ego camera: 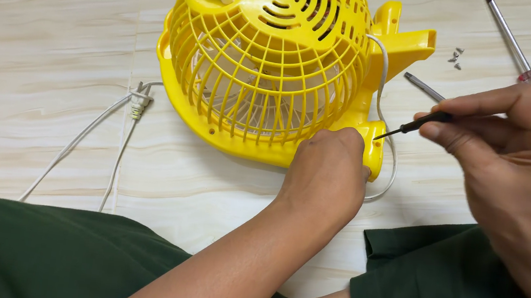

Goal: The person sits on the floor and uses a small screwdriver to unscrew the screws holding the rear grille of a yellow desk fan, collecting the loose screws beside the fan while steadying it with the other hand.

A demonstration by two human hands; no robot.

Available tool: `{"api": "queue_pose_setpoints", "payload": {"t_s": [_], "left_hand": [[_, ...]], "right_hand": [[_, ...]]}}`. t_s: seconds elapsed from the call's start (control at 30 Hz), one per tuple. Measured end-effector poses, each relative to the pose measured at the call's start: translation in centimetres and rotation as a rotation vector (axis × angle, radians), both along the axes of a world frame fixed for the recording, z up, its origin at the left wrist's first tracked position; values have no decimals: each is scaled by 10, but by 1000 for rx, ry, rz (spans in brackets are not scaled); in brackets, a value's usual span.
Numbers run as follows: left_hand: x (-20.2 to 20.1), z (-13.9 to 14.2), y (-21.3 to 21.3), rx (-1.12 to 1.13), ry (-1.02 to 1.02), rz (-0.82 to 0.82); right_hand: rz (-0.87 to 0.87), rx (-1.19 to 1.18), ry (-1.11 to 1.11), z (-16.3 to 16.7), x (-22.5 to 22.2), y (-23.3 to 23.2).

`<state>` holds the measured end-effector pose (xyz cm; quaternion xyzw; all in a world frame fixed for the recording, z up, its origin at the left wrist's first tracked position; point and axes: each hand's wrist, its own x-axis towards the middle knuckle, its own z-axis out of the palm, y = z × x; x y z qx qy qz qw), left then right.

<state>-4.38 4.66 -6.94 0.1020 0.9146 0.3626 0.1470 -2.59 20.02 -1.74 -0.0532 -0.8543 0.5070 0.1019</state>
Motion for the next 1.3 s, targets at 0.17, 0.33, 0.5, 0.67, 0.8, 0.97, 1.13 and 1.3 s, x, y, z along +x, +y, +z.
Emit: {"api": "queue_pose_setpoints", "payload": {"t_s": [0.17, 0.33, 0.5, 0.67, 0.8, 0.97, 1.13, 1.3], "left_hand": [[-1, 0, 0, -12, -33, -3], [-2, 3, -1, -10, -40, -1], [-2, 6, 0, -37, -62, -15], [-1, 6, 0, -27, -37, -15], [-1, 6, 0, -26, -42, -14], [-2, 8, 0, -27, -72, -9], [-2, 6, 0, -25, -72, -12], [-1, 0, 0, -10, -22, -14]], "right_hand": [[22, -1, 27, -7, -3, 8], [63, 27, 20, -8, -2, 7], [104, 59, 61, -4, -1, 2], [93, 146, 64, 1, 1, -3], [93, 108, 50, 1, 0, -5], [75, 91, 25, -1, -4, -3], [98, 34, 21, -4, -7, 0], [180, 33, 43, -8, -9, 5]]}}
